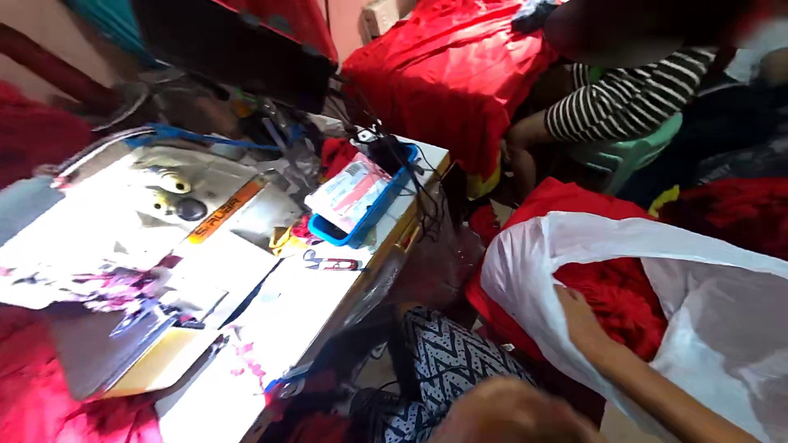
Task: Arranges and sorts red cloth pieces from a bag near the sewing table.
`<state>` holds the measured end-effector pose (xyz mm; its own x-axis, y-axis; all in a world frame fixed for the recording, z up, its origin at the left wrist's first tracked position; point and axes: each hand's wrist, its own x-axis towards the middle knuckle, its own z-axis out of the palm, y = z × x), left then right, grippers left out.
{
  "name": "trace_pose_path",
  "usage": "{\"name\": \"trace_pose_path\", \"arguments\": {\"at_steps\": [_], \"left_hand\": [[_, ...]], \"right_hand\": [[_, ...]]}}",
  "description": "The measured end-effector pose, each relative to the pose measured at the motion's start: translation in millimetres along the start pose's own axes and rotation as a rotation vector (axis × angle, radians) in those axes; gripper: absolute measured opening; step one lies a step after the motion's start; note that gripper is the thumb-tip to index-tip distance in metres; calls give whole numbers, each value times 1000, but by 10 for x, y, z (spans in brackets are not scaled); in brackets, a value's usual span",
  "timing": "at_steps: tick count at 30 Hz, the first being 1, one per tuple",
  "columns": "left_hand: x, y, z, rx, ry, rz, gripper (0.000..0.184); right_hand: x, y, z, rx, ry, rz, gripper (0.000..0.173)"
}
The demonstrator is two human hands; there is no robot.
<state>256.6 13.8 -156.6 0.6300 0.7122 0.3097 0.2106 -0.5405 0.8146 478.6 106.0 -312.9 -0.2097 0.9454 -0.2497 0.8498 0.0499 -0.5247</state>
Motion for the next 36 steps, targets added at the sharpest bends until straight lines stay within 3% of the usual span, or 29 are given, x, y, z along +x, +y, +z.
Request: {"name": "trace_pose_path", "arguments": {"at_steps": [3,5,6,7,8,9,10,11,12,13,14,17,19,22,23,25,27,28,31,36], "left_hand": [[433,-568,378,307,74,19,32],[648,-891,611,311,-35,-41,30],[727,-1024,705,299,-138,-106,30],[798,-1147,791,296,-243,-172,31],[857,-1263,875,311,-320,-233,33],[907,-1358,946,348,-376,-298,36],[946,-1439,991,400,-416,-363,39],[979,-1510,1006,468,-440,-424,45],[1004,-1556,993,529,-450,-479,51],[1027,-1568,956,584,-463,-527,56],[1040,-1567,918,631,-464,-563,58],[1057,-1537,793,748,-482,-654,48],[1070,-1483,701,790,-512,-725,36],[1091,-1402,597,823,-636,-819,30],[1094,-1392,580,818,-668,-830,31],[1096,-1403,563,786,-700,-830,34],[1097,-1448,543,755,-707,-824,36],[1088,-1473,528,728,-690,-809,36],[1017,-1499,481,597,-596,-700,32],[951,-1335,480,435,-427,-501,27]], "right_hand": [[69,-111,136,-66,-137,53,45],[43,-340,-105,-109,-353,175,46],[-15,-392,-178,-114,-379,179,45],[-120,-341,-109,-109,-244,104,42],[-163,-109,259,-75,164,-73,36],[-151,13,431,-32,348,-168,35],[-202,-45,289,-63,206,-115,37],[-221,-244,-88,-108,-205,49,43],[-168,-340,-290,-151,-454,125,47],[-153,-297,-316,-134,-515,105,47],[-189,-174,-253,-69,-454,22,44],[-225,433,172,250,62,-372,27],[-165,611,113,315,248,-411,28],[-7,820,-50,195,478,-277,26],[55,875,-105,133,465,-219,31],[168,911,-209,37,202,-78,57],[282,885,-172,-67,-27,-23,65],[309,877,-120,-97,-18,-44,53],[314,920,-26,-54,249,-138,19],[110,870,-225,305,293,-152,23]]}}
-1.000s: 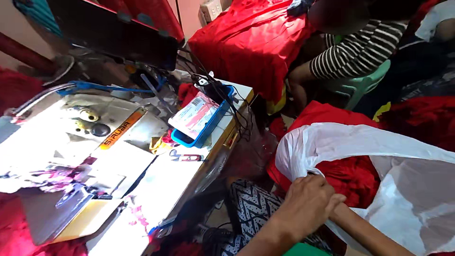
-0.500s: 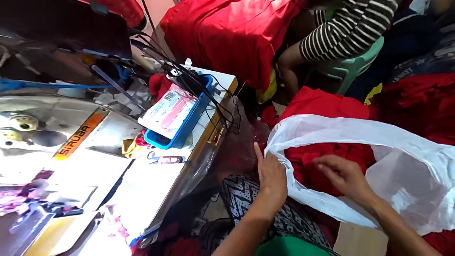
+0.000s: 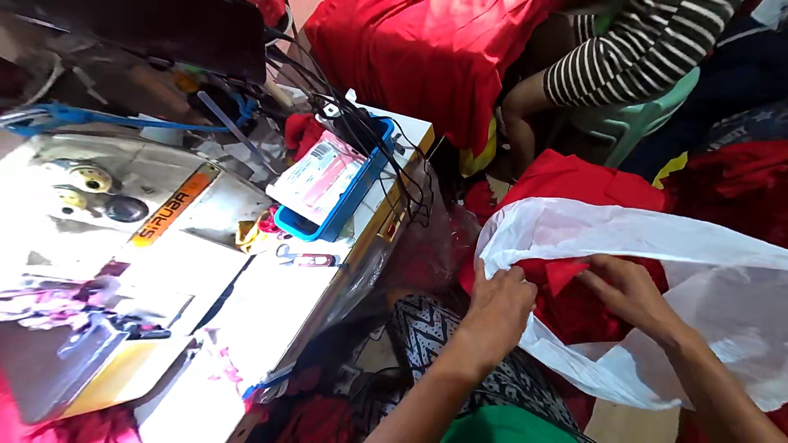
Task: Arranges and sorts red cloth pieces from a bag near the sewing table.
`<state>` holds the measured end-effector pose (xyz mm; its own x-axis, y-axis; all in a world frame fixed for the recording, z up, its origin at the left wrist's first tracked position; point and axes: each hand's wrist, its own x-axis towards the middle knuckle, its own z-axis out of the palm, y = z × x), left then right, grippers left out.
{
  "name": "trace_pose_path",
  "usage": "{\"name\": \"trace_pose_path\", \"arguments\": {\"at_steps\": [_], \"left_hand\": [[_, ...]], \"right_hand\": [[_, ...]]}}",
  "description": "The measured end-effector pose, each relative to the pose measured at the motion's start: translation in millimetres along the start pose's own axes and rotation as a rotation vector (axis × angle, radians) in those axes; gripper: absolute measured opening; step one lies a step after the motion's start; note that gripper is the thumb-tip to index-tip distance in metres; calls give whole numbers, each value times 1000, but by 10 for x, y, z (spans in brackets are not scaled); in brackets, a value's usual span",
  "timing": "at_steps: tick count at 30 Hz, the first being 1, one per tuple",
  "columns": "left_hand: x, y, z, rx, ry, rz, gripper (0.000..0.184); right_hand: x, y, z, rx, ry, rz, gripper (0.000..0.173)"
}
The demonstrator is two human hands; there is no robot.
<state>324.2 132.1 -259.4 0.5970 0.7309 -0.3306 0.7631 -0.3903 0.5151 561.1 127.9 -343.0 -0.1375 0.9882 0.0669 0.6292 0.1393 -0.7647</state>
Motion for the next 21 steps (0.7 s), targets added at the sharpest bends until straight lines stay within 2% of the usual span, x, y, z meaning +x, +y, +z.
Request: {"name": "trace_pose_path", "arguments": {"at_steps": [4,7,8,10,13,15,18,21], "left_hand": [[-23,38,64,-242,264,116,35],[-36,41,99,-348,395,193,61],[-47,32,107,-354,418,238,64],[-70,8,141,-364,489,340,56],[-146,-5,165,-507,607,407,25],[-253,3,135,-726,602,330,21],[-480,-30,49,-1042,518,126,20],[-713,-135,33,-1122,520,56,19]], "right_hand": [[-145,-389,-121,476,22,99,13],[-209,-520,-145,490,7,59,13],[-221,-556,-148,491,-9,32,12],[-229,-644,-141,537,-49,-15,13],[-221,-754,-110,567,-113,-38,15],[-221,-796,-91,536,-182,-91,14],[-194,-881,-19,471,-241,-197,28],[-125,-1049,96,505,-235,-269,37]]}}
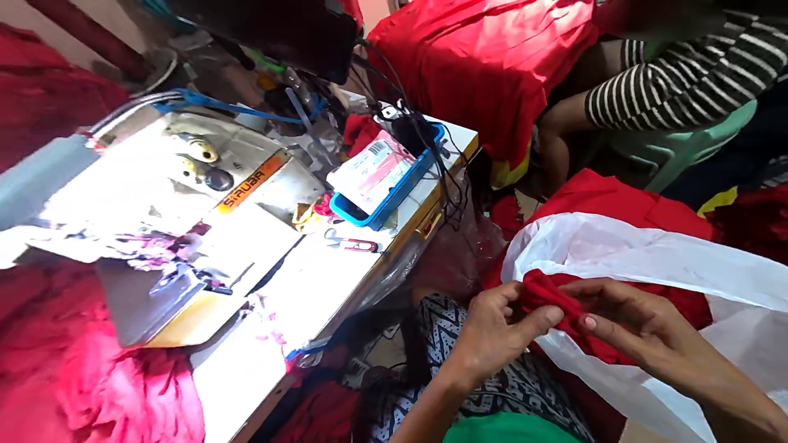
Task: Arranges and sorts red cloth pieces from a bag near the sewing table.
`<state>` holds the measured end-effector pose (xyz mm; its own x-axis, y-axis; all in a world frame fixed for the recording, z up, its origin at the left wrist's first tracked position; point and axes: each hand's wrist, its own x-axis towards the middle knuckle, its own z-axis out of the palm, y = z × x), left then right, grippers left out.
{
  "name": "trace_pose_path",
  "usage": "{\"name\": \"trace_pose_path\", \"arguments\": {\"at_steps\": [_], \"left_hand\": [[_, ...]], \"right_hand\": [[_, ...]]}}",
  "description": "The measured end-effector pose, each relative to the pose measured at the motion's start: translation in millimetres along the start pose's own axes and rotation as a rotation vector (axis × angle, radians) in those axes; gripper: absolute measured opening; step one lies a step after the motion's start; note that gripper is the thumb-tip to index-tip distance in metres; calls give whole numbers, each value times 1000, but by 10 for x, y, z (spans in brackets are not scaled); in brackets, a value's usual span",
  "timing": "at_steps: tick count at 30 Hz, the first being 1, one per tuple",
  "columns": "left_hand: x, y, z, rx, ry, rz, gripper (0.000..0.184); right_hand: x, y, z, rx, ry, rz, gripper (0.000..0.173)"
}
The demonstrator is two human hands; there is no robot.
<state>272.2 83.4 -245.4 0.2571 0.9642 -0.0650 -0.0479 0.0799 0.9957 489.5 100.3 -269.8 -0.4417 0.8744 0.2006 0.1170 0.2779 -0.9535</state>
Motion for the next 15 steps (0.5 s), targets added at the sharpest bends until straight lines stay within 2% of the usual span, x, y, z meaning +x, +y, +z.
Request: {"name": "trace_pose_path", "arguments": {"at_steps": [4,8,12,13,15], "left_hand": [[-271,-20,-259,120,82,43,21],[-556,4,-493,156,143,79,17],[-801,29,-666,380,338,155,26],[-861,45,-704,425,369,162,27],[-978,81,-781,475,393,172,28]], "right_hand": [[246,-78,260,105,-85,-81,37],[477,-148,606,58,-215,-150,35],[652,-247,953,23,-297,-186,43],[692,-267,1029,12,-311,-195,42],[773,-298,1171,16,-323,-208,29]]}}
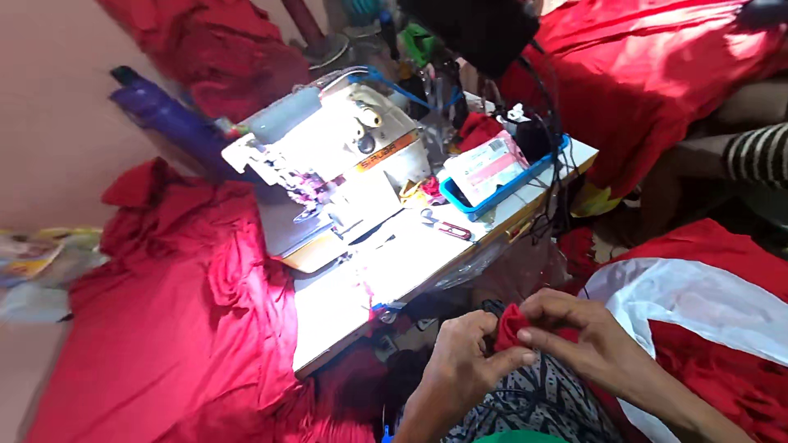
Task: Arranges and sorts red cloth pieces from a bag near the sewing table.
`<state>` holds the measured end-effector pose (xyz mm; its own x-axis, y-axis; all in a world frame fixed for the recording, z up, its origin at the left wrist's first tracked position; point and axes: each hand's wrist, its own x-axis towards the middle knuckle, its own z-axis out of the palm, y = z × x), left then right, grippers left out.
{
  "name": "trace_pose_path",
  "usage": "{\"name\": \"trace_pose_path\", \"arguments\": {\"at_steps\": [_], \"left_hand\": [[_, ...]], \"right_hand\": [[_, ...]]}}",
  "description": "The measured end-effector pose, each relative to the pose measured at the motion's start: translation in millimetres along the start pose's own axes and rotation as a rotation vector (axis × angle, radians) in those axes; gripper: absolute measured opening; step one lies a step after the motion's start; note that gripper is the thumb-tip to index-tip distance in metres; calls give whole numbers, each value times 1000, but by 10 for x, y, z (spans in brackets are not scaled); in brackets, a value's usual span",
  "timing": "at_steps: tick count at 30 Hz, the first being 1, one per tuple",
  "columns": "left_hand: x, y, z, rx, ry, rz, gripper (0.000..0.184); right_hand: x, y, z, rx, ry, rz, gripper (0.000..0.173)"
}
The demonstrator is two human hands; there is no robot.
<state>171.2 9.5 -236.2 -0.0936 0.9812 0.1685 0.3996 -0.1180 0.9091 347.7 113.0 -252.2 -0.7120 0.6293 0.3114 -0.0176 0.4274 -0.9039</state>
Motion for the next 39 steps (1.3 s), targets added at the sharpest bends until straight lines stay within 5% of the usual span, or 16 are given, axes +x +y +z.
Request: {"name": "trace_pose_path", "arguments": {"at_steps": [3,9,13,16,21,27,32,35,39], "left_hand": [[-67,-49,-226,-34,18,-11,28],[-132,-155,-564,-526,103,-148,8],[-78,-206,-534,-798,154,-286,58],[-6,-192,-471,-646,192,-263,77],[267,-291,-579,-303,453,-194,21],[680,-887,-780,518,357,-187,51],[540,-941,-541,727,524,-11,68],[493,-837,-392,737,602,170,60],[412,-581,-52,655,468,308,27]], "right_hand": [[182,-48,82,112,-13,56,17],[425,-182,251,397,-17,246,9],[557,-167,353,499,3,344,10],[649,-181,397,528,19,416,11],[947,-34,500,320,83,421,13],[992,131,441,-204,94,267,33],[-39,-301,-281,-229,-90,51,22],[-703,-313,-928,-249,-88,198,28],[-1289,-48,-1526,-520,86,670,23]]}}
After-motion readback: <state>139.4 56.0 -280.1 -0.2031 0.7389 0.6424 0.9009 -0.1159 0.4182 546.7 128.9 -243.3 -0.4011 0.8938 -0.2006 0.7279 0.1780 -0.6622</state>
